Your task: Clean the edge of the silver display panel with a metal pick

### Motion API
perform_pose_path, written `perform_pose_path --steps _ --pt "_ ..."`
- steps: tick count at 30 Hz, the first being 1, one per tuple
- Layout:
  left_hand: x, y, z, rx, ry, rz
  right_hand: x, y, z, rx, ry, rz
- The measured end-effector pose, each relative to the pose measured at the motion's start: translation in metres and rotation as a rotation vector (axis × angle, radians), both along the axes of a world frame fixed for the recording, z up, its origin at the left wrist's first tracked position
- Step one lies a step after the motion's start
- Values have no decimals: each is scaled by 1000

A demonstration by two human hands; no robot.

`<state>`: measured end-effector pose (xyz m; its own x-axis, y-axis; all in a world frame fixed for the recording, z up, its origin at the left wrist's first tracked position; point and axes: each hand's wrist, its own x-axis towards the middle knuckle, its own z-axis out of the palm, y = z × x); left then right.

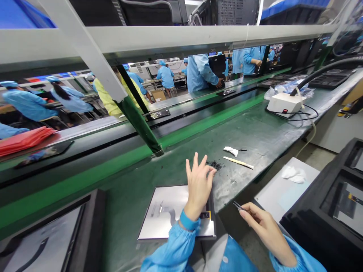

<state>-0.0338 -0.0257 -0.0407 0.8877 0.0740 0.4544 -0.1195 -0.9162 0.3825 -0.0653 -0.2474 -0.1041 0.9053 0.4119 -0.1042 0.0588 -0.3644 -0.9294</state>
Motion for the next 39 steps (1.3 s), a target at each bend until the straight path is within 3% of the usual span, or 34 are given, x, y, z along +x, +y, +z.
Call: perform_pose_path --steps 5,11,15,18,21,24,29,33,39 --pt "22 -7 10 119 20 -44 -13 -2 -9 6 7 -12" --pt "24 -1 12 231 81 -83 -20 2 -8 -17 -67 5" --pt "15 3 21 279 80 -47 -24 9 -8 -88 -164 5" --pt "-12 9 22 353 69 -48 -29 15 -8 -110 -267 32" --pt "-55 17 5 405 98 -163 -31 21 -5 -80 -410 83" --pt "-98 22 -28 351 90 -284 -31 26 0 -100 -549 105" --pt "-129 21 -73 260 80 -262 -30 34 2 -140 -663 94" --pt "-132 19 -83 214 107 -262 -30 36 1 -154 -699 88" --pt "-134 12 -79 133 116 -213 -29 37 1 -136 -734 92"
